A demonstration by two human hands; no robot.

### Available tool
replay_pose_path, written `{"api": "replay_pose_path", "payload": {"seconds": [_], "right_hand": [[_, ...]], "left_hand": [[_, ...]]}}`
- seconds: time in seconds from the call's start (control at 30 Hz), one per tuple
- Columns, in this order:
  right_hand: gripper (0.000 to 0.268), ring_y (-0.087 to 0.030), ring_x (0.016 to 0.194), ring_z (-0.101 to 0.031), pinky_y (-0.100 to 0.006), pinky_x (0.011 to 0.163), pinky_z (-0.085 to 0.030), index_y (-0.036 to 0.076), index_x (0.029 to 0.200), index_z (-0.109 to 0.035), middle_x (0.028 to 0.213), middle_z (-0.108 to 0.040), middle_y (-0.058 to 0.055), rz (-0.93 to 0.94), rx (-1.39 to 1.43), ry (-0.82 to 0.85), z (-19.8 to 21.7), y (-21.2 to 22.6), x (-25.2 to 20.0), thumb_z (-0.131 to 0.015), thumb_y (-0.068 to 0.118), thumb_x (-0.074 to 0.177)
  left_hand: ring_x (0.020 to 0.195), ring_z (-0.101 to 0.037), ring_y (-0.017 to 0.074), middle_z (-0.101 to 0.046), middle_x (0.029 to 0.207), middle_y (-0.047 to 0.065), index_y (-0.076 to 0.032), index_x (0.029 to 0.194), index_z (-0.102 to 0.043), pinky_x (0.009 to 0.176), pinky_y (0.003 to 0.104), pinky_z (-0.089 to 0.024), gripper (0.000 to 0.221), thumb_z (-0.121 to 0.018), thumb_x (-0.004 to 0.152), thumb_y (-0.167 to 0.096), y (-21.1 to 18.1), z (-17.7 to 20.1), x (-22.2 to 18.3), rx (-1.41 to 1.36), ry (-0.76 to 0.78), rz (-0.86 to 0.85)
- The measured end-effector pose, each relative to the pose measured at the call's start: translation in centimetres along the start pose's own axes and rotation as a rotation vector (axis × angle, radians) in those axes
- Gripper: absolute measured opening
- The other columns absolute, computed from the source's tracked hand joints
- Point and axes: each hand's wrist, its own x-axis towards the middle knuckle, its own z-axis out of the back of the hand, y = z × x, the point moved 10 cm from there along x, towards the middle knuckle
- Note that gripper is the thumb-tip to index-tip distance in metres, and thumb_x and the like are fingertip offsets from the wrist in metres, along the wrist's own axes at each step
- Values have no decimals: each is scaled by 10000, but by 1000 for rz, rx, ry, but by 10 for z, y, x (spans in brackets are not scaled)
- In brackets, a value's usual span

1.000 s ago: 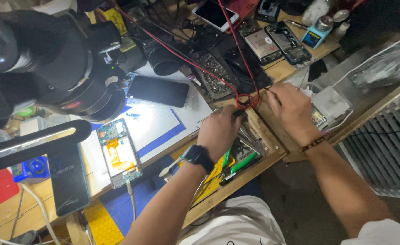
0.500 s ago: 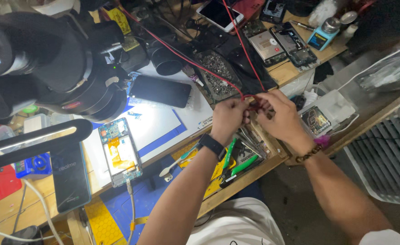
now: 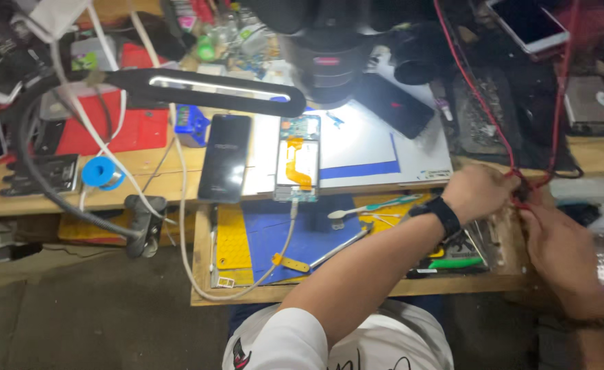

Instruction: The person manipulates an internal phone circuit board and battery within a chassis, connecting cables by hand and then using multimeter probes to check specific points on the motherboard.

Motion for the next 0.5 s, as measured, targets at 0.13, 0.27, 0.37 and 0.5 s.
{"api": "replay_pose_path", "payload": {"seconds": [0.13,0.27,0.37,0.5], "right_hand": [[132,-344,876,-673,-390,796,-540,22,1213,-674,1024,-697,-191,-110,35,-56,16,-25,-5,-607,136,1208],[148,-336,831,-648,-403,747,-525,17,1229,-658,998,-687,-188,-449,331,-88,22,-44,18,-582,132,1175],[160,-316,837,-644,-390,746,-524,24,1220,-657,1000,-683,-172,-547,499,-140,23,-36,34,-576,145,1153],[176,-290,844,-638,-372,745,-523,34,1209,-654,1002,-677,-150,-594,685,-203,28,-26,52,-568,161,1124]], "left_hand": [[831,-780,371,-764,792,207,-32,897,-791,759,442,-615,673,-566,959,-663,-1,14,-32,-199,0,173],[1078,-717,299,-696,1131,130,-214,1251,-625,883,370,-590,490,-749,854,-473,-73,18,-102,-165,-2,-300],[1119,-693,270,-694,1183,130,-92,1440,-530,979,365,-575,612,-743,901,-287,-90,-12,-150,-547,237,-370],[1051,-664,243,-739,1096,140,-68,1360,-585,1016,369,-550,340,-683,1084,-240,-109,-6,-201,-996,526,-329]]}}
